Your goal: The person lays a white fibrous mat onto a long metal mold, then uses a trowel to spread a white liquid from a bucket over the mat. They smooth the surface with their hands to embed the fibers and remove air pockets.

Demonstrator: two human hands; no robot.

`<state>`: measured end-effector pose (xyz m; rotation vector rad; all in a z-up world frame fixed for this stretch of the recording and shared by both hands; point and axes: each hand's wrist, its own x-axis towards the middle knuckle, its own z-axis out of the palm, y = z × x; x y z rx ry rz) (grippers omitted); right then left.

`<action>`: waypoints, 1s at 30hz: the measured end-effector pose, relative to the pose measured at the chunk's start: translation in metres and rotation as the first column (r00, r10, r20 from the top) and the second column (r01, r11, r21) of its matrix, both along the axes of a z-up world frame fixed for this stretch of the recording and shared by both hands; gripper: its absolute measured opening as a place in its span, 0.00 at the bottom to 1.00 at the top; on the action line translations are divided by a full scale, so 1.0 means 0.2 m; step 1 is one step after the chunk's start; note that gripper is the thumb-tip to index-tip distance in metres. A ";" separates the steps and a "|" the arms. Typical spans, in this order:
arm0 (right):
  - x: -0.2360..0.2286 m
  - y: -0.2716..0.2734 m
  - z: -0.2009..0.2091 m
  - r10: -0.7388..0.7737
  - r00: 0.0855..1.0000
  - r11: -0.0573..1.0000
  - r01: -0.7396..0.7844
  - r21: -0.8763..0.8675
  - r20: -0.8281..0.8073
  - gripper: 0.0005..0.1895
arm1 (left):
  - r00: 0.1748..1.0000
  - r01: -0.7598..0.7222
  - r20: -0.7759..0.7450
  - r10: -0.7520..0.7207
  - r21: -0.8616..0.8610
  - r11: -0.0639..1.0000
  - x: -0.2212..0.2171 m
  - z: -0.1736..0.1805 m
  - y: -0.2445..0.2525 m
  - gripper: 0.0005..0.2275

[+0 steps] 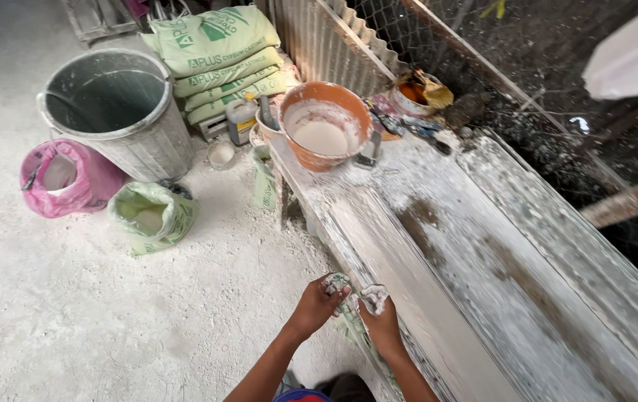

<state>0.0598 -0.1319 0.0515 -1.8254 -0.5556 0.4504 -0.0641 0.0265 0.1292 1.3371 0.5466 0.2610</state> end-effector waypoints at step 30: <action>1.12 1.50 0.00 0.557 0.830 0.081 -0.098 -0.992 -0.036 0.50 | 0.996 0.092 -0.019 -0.091 0.054 0.994 1.35 -0.53 1.28 0.17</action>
